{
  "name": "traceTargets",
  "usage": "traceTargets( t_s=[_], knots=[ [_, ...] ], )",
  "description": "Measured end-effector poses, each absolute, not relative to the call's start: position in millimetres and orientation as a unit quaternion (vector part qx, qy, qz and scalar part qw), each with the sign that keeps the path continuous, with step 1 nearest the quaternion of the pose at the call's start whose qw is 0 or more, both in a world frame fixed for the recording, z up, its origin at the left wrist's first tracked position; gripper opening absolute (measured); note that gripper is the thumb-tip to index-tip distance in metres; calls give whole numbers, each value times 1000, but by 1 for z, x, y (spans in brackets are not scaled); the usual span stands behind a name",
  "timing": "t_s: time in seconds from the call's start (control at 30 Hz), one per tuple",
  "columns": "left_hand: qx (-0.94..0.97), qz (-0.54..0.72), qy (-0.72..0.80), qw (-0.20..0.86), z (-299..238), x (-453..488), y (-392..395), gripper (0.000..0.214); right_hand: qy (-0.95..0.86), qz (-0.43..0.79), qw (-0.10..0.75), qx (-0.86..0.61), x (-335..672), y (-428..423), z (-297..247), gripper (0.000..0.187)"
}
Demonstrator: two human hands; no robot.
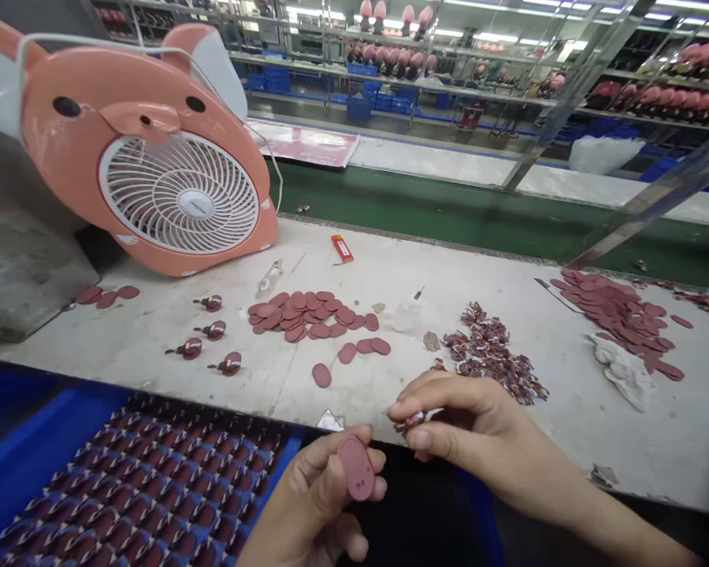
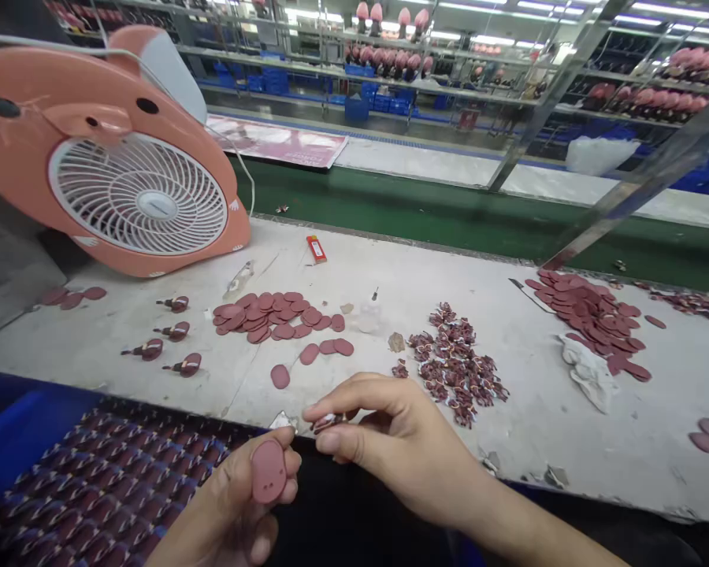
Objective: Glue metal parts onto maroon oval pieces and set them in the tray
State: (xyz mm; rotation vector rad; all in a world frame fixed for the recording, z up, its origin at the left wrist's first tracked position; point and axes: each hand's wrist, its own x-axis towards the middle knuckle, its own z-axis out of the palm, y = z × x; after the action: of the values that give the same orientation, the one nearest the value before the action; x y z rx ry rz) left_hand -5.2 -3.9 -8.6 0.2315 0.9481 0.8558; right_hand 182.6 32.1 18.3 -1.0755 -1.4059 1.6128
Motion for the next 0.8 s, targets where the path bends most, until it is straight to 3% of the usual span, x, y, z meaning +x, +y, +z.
traceTargets(
  t_s=[0.2, 0.43, 0.8],
  knots=[
    [137, 402, 427, 798, -7, -5, -7, 35, -603, 604, 297, -428, 178, 21, 33, 25],
    [134, 414, 413, 800, -9, -3, -5, 30, -728, 468, 309, -395, 176, 26, 35, 23],
    [114, 403, 401, 815, -14, -2, 0, 27, -762, 450, 242, -397, 175, 32, 41, 21]
  ],
)
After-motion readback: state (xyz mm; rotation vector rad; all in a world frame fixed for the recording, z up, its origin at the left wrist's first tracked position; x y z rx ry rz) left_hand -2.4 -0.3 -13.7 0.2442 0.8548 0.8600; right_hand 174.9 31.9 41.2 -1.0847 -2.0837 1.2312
